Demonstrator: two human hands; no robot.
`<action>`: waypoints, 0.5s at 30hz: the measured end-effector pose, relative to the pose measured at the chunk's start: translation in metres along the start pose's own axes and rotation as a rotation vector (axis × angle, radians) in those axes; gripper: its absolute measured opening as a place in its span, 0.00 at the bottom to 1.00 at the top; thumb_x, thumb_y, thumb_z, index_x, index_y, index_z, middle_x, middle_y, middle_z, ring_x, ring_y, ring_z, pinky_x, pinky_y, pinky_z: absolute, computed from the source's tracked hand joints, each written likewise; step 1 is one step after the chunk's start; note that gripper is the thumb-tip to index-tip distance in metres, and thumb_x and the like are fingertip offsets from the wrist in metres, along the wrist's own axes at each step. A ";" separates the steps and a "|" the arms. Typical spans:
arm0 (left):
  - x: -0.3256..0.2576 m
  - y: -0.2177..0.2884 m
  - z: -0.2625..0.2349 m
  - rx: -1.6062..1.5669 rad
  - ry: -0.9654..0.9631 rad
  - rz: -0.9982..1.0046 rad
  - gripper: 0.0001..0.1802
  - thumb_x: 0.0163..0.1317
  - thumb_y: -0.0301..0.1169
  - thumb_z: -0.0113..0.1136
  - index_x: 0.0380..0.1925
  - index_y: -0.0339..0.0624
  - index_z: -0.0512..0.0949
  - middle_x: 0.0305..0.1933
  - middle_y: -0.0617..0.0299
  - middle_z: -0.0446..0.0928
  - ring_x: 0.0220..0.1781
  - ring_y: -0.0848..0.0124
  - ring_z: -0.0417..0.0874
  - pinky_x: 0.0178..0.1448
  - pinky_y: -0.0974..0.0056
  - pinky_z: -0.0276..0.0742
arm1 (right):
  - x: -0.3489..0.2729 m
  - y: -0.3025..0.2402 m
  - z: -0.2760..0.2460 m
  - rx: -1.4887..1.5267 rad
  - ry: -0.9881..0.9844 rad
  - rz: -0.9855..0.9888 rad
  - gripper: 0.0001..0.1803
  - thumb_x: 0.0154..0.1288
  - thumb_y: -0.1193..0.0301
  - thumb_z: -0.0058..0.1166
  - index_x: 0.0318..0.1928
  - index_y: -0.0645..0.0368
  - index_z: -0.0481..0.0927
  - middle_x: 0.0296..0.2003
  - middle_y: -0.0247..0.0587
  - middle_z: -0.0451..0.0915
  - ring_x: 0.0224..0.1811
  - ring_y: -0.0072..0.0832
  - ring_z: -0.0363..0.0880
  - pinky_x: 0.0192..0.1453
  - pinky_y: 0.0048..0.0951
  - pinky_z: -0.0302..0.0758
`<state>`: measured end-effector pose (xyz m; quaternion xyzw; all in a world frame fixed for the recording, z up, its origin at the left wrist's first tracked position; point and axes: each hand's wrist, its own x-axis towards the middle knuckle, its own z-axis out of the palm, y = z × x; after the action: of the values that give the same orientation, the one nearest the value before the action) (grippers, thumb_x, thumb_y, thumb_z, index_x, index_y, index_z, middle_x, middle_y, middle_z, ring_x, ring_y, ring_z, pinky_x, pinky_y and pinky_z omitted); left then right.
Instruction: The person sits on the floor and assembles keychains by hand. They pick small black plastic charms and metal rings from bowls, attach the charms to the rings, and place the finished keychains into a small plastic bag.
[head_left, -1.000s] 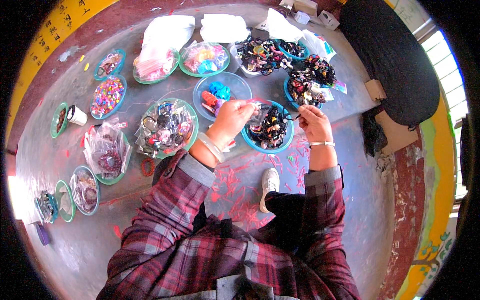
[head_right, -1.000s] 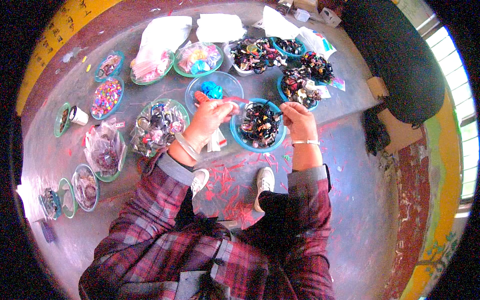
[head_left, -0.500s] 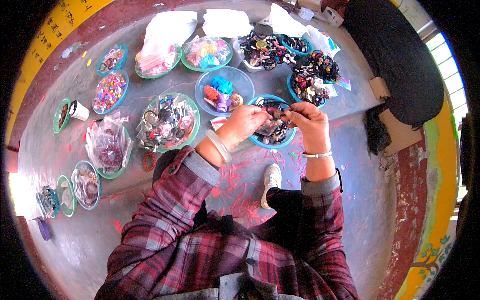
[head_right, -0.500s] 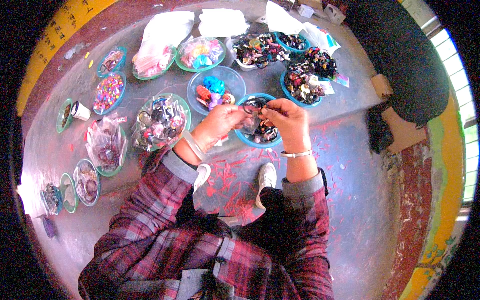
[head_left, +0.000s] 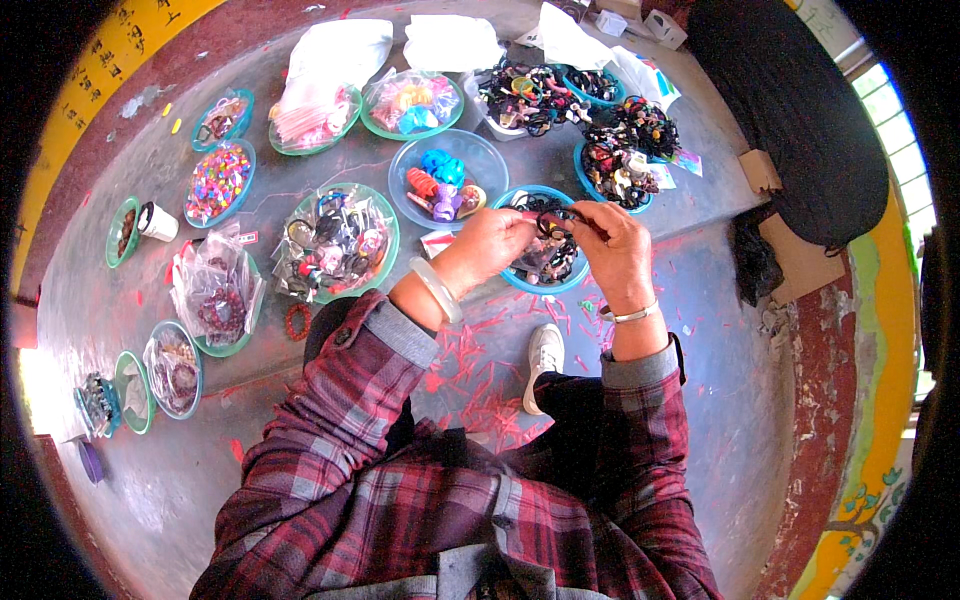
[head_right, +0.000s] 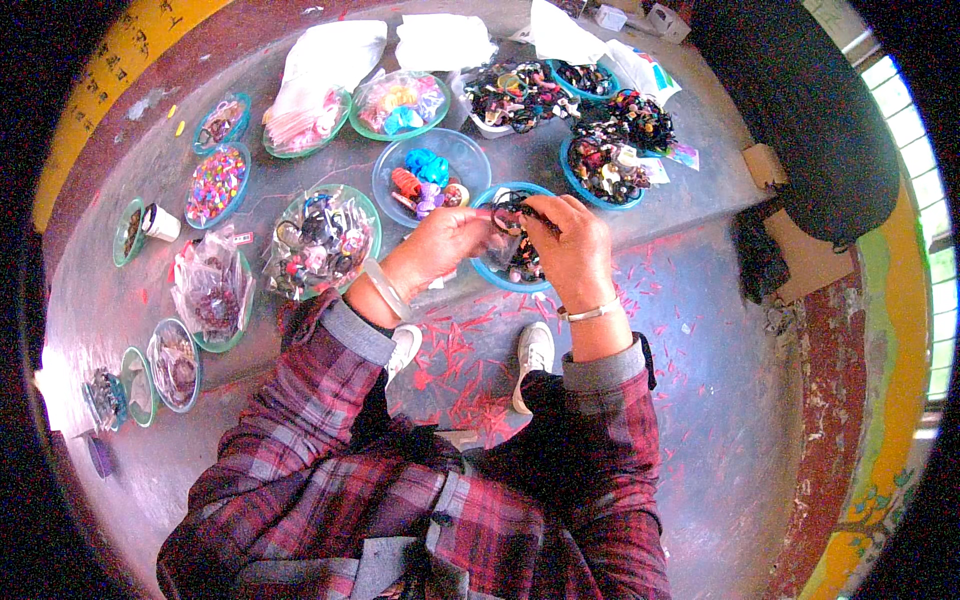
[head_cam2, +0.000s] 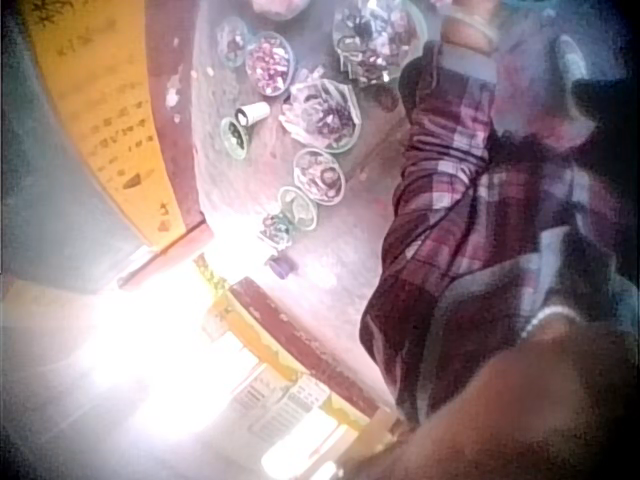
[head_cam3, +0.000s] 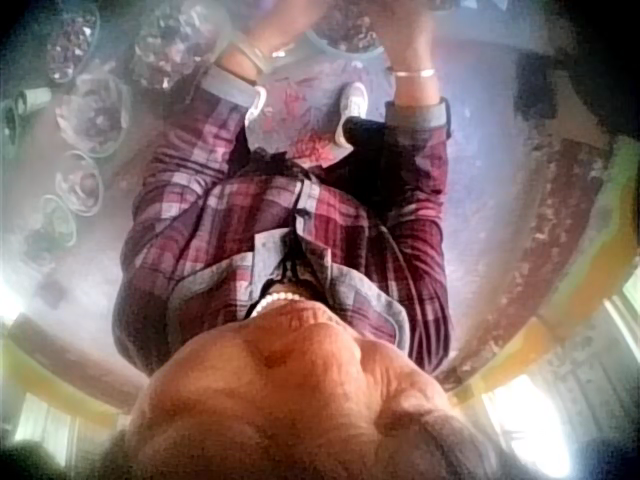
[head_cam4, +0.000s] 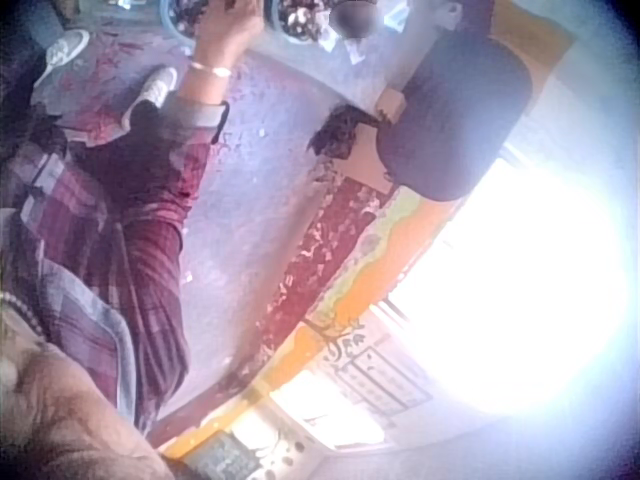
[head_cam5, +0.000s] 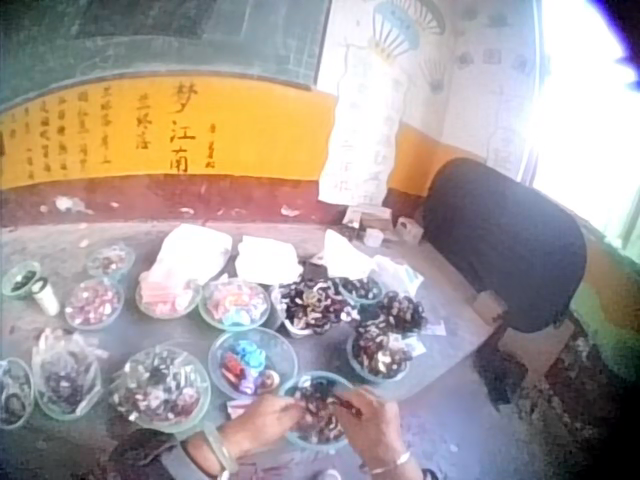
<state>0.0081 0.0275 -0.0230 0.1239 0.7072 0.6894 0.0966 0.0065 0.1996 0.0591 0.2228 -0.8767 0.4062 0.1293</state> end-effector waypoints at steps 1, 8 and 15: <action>0.000 -0.002 0.000 -0.019 -0.006 -0.028 0.14 0.64 0.33 0.44 0.40 0.38 0.76 0.35 0.65 0.78 0.36 0.79 0.76 0.39 0.74 0.72 | 0.000 -0.001 -0.001 -0.005 -0.005 -0.038 0.09 0.49 0.76 0.57 0.35 0.60 0.79 0.26 0.43 0.76 0.28 0.33 0.76 0.31 0.27 0.71; -0.003 0.006 -0.001 -0.070 -0.057 -0.096 0.16 0.65 0.36 0.42 0.41 0.36 0.74 0.37 0.63 0.77 0.38 0.78 0.77 0.44 0.72 0.73 | 0.001 -0.005 -0.004 -0.010 -0.041 -0.117 0.08 0.52 0.78 0.53 0.35 0.60 0.80 0.28 0.44 0.76 0.29 0.36 0.76 0.32 0.30 0.72; -0.004 0.004 -0.002 -0.083 -0.096 -0.057 0.17 0.66 0.37 0.41 0.42 0.36 0.74 0.37 0.63 0.77 0.38 0.77 0.77 0.44 0.71 0.73 | 0.001 -0.002 -0.008 -0.149 -0.035 -0.194 0.08 0.48 0.77 0.53 0.32 0.58 0.80 0.27 0.43 0.75 0.30 0.38 0.75 0.33 0.33 0.72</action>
<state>0.0119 0.0248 -0.0186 0.1323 0.6759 0.7083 0.1550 0.0067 0.2040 0.0658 0.3036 -0.8809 0.3215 0.1690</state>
